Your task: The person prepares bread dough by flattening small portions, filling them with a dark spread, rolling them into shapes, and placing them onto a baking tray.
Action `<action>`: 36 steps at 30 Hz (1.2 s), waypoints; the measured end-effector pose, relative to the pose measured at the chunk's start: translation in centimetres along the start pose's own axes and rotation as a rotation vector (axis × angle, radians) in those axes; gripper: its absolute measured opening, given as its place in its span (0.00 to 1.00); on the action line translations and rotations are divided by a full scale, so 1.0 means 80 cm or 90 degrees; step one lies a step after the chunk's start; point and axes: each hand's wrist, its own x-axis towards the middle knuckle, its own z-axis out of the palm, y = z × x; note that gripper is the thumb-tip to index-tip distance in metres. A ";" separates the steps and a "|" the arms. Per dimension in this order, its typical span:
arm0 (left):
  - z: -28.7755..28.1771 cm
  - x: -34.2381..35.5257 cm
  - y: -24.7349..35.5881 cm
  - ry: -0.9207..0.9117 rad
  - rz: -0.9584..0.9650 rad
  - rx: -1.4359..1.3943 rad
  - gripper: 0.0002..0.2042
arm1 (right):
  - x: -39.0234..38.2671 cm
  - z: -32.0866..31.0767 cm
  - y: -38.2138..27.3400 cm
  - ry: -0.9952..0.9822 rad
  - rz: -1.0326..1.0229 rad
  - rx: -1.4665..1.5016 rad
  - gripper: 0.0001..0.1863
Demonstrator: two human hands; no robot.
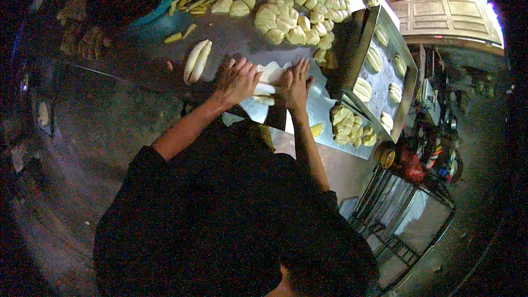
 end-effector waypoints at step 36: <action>0.135 0.121 -0.103 0.201 -0.039 0.249 0.22 | 0.126 -0.024 -0.028 0.238 -0.102 -0.252 0.36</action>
